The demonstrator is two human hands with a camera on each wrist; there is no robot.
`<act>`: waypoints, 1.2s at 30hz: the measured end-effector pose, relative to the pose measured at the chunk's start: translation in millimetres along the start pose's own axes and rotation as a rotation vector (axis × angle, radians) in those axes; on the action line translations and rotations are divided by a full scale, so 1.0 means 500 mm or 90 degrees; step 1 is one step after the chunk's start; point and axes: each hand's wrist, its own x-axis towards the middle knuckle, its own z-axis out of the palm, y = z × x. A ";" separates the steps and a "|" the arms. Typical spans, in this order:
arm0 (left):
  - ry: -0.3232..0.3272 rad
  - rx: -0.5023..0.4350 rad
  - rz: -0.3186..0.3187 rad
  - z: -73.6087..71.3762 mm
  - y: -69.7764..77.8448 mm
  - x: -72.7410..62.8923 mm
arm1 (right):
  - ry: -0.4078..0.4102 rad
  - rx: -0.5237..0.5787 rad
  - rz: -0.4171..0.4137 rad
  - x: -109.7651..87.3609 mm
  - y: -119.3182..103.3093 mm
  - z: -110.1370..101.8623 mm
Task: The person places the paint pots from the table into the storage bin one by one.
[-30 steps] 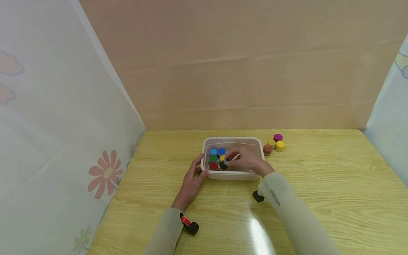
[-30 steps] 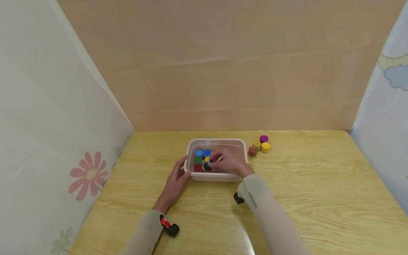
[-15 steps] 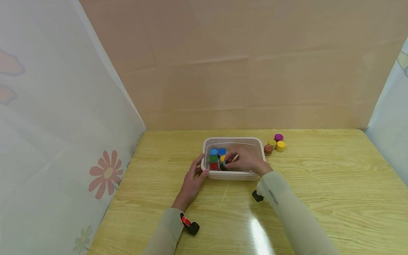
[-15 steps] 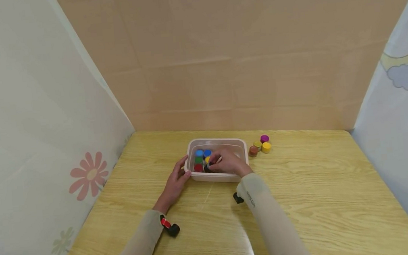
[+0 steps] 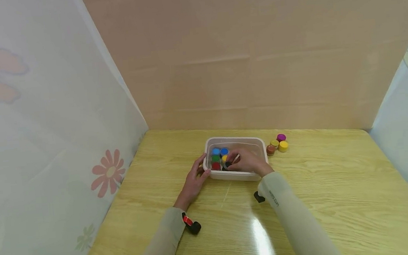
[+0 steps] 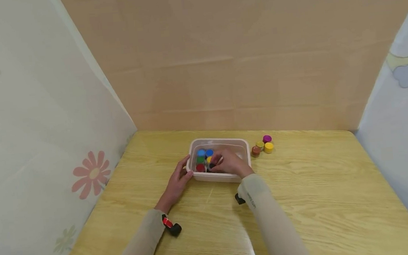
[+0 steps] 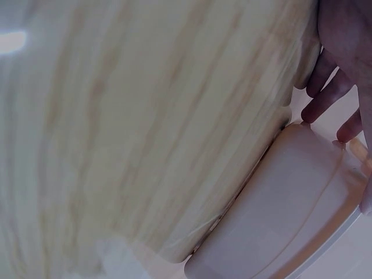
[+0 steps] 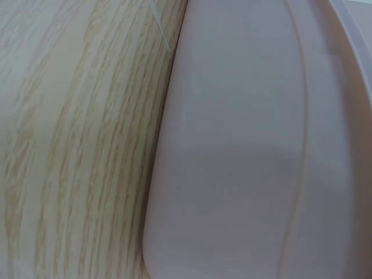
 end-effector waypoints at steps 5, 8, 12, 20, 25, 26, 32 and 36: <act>0.000 0.005 0.001 0.003 0.002 0.001 | 0.008 0.011 -0.011 0.000 0.005 -0.001; -0.004 -0.004 -0.003 0.002 0.004 0.000 | 0.010 0.014 -0.008 0.001 0.008 0.000; -0.012 -0.012 -0.008 0.000 0.005 0.002 | 0.011 0.014 -0.001 0.003 0.009 0.001; -0.038 -0.001 -0.040 -0.003 0.015 0.004 | 0.008 0.014 -0.003 0.004 0.006 0.001; -0.045 -0.014 -0.042 -0.008 0.060 -0.006 | 0.008 0.002 -0.019 0.002 0.006 -0.001; -0.042 -0.020 -0.041 -0.008 0.068 -0.008 | 0.007 0.002 -0.021 0.002 0.006 -0.001; -0.032 -0.037 -0.044 -0.006 0.076 -0.014 | 0.006 0.010 -0.016 0.000 0.005 -0.001; -0.035 -0.031 -0.043 -0.007 0.072 -0.014 | 0.014 0.008 -0.006 -0.002 0.004 -0.002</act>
